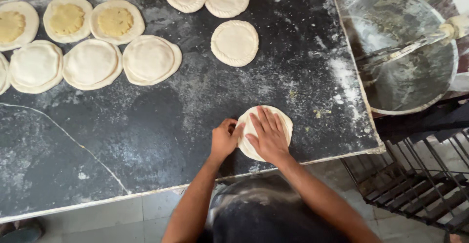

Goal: The person places a round piece of dough over a filling on a floured table, presses the edges to seal it, and then moves the finished pie to a stack. They repeat this process with several dough pieces and fillings.

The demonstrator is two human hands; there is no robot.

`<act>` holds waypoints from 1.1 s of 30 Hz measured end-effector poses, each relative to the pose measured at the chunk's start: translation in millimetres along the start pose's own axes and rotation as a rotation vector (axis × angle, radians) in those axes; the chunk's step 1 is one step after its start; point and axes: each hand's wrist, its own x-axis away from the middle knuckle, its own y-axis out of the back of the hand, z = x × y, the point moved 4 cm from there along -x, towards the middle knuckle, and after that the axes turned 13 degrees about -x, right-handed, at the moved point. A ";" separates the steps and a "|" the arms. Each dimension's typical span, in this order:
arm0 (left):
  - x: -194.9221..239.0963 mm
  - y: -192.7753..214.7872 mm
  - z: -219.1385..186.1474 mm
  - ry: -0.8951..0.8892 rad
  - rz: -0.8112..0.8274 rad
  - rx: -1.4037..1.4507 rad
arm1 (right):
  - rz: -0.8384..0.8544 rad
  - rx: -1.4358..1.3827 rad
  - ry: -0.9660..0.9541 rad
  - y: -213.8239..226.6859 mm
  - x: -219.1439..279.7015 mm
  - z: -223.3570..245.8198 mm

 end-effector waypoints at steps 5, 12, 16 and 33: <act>0.3 -3.2 6.3 -0.138 -0.118 -0.066 | 0.006 0.004 -0.017 -10.5 8.8 -5.9; 1.9 -5.1 11.2 -0.223 -0.150 -0.048 | 0.049 0.036 -0.061 -12.5 8.7 -8.2; 2.6 -2.0 8.8 -0.226 -0.121 0.009 | 0.125 -0.031 -0.075 -8.1 2.4 -8.3; 0.2 6.4 15.9 -0.251 -0.111 0.099 | 0.062 -0.043 -0.191 -27.9 40.0 68.2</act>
